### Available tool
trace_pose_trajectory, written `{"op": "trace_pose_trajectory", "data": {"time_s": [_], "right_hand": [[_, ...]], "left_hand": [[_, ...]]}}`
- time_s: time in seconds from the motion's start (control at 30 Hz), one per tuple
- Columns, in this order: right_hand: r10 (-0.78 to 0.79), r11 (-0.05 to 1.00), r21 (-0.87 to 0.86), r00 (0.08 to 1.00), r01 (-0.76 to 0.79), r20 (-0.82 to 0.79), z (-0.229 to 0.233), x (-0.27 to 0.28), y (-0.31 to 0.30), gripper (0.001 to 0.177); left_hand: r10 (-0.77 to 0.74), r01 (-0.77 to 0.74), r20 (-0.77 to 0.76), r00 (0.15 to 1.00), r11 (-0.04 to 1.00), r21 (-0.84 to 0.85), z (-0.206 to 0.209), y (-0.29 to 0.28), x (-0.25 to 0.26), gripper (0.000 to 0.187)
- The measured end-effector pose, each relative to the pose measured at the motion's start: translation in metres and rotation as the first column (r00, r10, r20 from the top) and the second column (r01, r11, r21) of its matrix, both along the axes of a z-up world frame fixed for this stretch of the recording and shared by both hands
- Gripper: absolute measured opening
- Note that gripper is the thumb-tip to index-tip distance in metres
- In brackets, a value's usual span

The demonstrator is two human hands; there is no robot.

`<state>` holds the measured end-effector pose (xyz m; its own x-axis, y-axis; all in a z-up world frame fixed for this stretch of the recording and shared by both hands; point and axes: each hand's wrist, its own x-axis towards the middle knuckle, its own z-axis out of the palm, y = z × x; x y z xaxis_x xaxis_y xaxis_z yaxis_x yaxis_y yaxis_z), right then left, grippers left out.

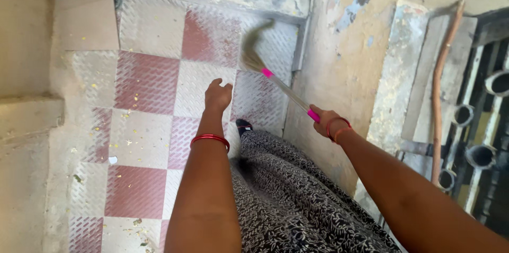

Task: The person sweeps the tiled floor using a broom and a dustpan, moving a bucket and lifting a floor tile to collect debris underneath it.

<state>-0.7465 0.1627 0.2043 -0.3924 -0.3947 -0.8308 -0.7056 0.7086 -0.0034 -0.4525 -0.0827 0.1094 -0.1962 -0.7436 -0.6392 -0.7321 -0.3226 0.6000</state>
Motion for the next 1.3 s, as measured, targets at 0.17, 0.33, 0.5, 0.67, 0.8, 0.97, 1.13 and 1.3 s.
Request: {"op": "trace_pose_trajectory", "data": {"time_s": [0.17,0.33,0.5,0.67,0.8,0.97,1.13,1.3], "right_hand": [[-0.089,0.992,-0.102,0.991,0.079,-0.104,0.025,0.018,0.057,0.075],[-0.618,0.719,-0.293,0.773,0.63,0.145,-0.027,0.043,0.057,0.058],[-0.64,0.739,-0.102,0.742,0.666,0.202,-0.023,0.066,0.003,0.063],[-0.548,0.578,-0.501,0.762,0.644,0.346,-0.033,0.142,0.058,0.044],[-0.775,0.273,-0.469,0.481,0.84,0.411,-0.068,0.187,0.051,0.025],[-0.8,0.363,-0.157,0.394,0.918,0.454,-0.072,0.147,0.042,0.03],[-0.631,0.38,-0.688,0.717,0.618,0.296,-0.069,0.205,0.096,0.045],[-0.758,0.393,-0.432,0.552,0.812,0.349,-0.1,0.176,0.059,0.023]], "left_hand": [[0.003,-0.008,0.042,0.999,0.995,0.103,0.026,0.001,-0.017,0.063],[-0.057,0.056,0.017,0.998,0.998,0.026,0.022,0.009,-0.026,0.062],[-0.055,0.053,0.028,0.998,0.997,0.062,0.021,0.016,-0.03,0.063],[-0.086,0.086,0.01,0.996,0.995,0.058,0.014,0.034,-0.033,0.064],[-0.14,0.137,0.053,0.989,0.989,0.055,0.009,0.052,-0.028,0.063],[-0.19,0.184,0.06,0.98,0.979,0.086,-0.006,0.079,-0.027,0.065],[-0.298,0.288,0.075,0.952,0.95,0.119,-0.019,0.109,-0.032,0.065],[-0.355,0.349,0.055,0.933,0.933,0.09,-0.033,0.126,-0.028,0.066]]}}
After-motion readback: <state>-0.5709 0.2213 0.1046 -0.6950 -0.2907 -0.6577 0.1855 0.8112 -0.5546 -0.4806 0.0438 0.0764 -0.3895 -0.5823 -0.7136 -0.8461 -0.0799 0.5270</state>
